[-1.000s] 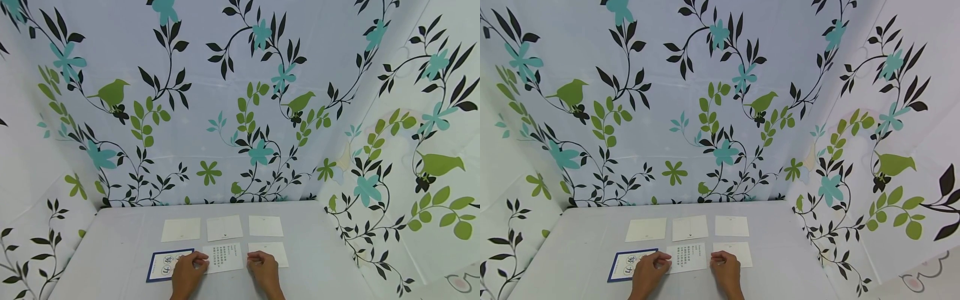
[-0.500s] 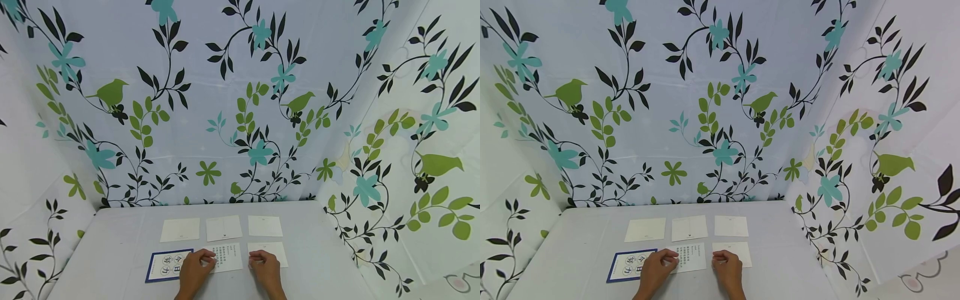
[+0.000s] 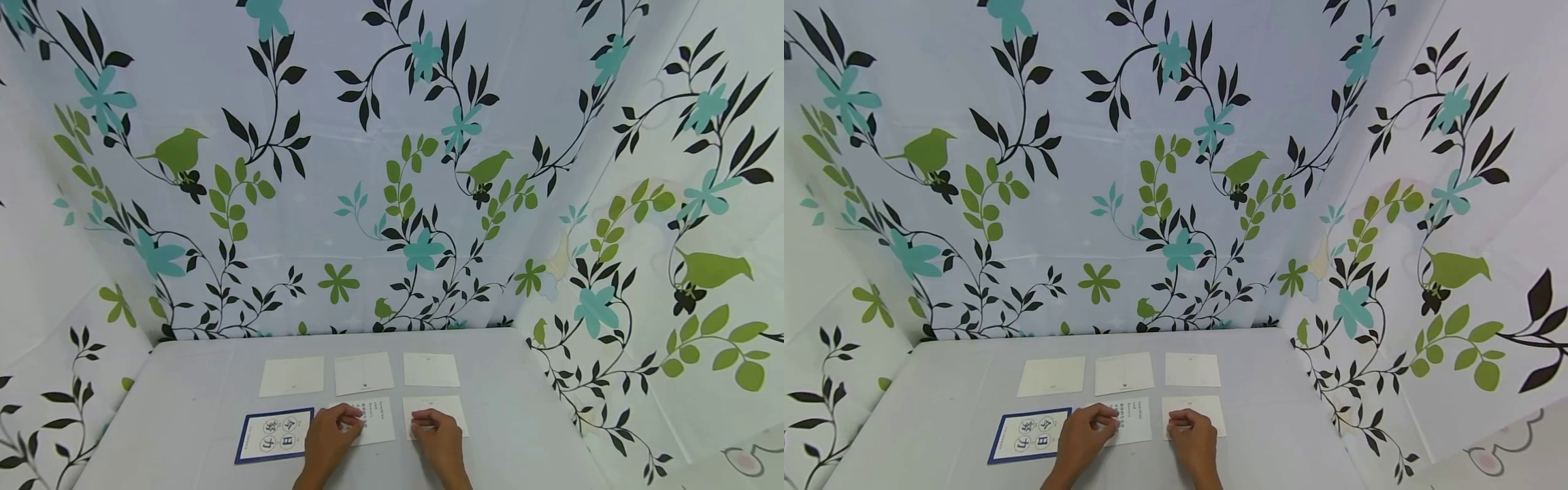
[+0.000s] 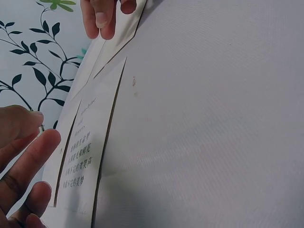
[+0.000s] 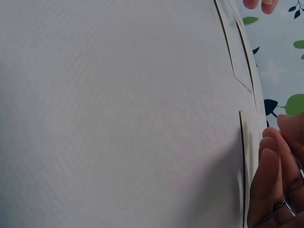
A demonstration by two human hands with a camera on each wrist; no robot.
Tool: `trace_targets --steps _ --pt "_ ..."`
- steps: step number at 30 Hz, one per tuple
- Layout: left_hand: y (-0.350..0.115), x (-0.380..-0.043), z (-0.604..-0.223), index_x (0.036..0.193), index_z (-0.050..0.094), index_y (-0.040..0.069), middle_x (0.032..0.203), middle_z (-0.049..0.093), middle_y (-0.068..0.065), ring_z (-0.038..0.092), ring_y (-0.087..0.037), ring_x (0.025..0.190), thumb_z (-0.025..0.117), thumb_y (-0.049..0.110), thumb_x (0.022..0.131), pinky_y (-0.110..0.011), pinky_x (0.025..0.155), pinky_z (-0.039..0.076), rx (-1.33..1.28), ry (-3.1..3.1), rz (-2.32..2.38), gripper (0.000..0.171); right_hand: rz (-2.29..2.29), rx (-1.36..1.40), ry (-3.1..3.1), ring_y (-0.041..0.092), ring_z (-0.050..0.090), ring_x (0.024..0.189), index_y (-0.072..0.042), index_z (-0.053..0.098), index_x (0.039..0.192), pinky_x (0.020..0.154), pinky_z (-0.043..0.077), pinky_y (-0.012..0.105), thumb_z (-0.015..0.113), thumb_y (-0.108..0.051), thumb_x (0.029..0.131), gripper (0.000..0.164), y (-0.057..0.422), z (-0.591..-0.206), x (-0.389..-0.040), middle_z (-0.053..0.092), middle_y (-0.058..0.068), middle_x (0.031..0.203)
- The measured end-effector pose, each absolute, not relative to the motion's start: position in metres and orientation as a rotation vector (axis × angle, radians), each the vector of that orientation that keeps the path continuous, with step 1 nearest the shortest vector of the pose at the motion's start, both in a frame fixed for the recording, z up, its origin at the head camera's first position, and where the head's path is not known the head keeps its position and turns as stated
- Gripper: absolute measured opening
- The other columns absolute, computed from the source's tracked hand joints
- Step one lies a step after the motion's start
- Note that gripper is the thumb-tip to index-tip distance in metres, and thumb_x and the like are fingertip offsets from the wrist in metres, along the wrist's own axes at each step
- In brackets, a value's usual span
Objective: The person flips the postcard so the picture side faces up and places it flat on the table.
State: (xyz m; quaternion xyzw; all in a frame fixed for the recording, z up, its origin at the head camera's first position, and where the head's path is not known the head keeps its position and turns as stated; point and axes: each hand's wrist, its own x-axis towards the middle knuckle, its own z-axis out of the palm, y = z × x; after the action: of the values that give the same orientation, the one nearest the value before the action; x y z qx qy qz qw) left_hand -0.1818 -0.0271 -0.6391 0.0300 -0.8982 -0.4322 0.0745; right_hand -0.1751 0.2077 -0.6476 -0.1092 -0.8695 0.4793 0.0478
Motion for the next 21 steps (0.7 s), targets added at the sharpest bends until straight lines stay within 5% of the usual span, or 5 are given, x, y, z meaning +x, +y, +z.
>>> trace_targets --steps 21 --pt "-0.002 -0.186 -0.634 0.083 0.072 0.035 0.067 0.066 0.024 0.050 -0.006 0.067 0.082 0.027 0.075 -0.022 0.061 0.035 0.015 -2.666 -1.361 0.015 1.491 -0.417 -2.638 0.011 0.064 0.070 -0.018 0.076 0.096 0.057 0.052 0.024 0.078 -0.012 0.080 0.017 0.221 -0.637 -0.175 0.074 -0.005 0.086"
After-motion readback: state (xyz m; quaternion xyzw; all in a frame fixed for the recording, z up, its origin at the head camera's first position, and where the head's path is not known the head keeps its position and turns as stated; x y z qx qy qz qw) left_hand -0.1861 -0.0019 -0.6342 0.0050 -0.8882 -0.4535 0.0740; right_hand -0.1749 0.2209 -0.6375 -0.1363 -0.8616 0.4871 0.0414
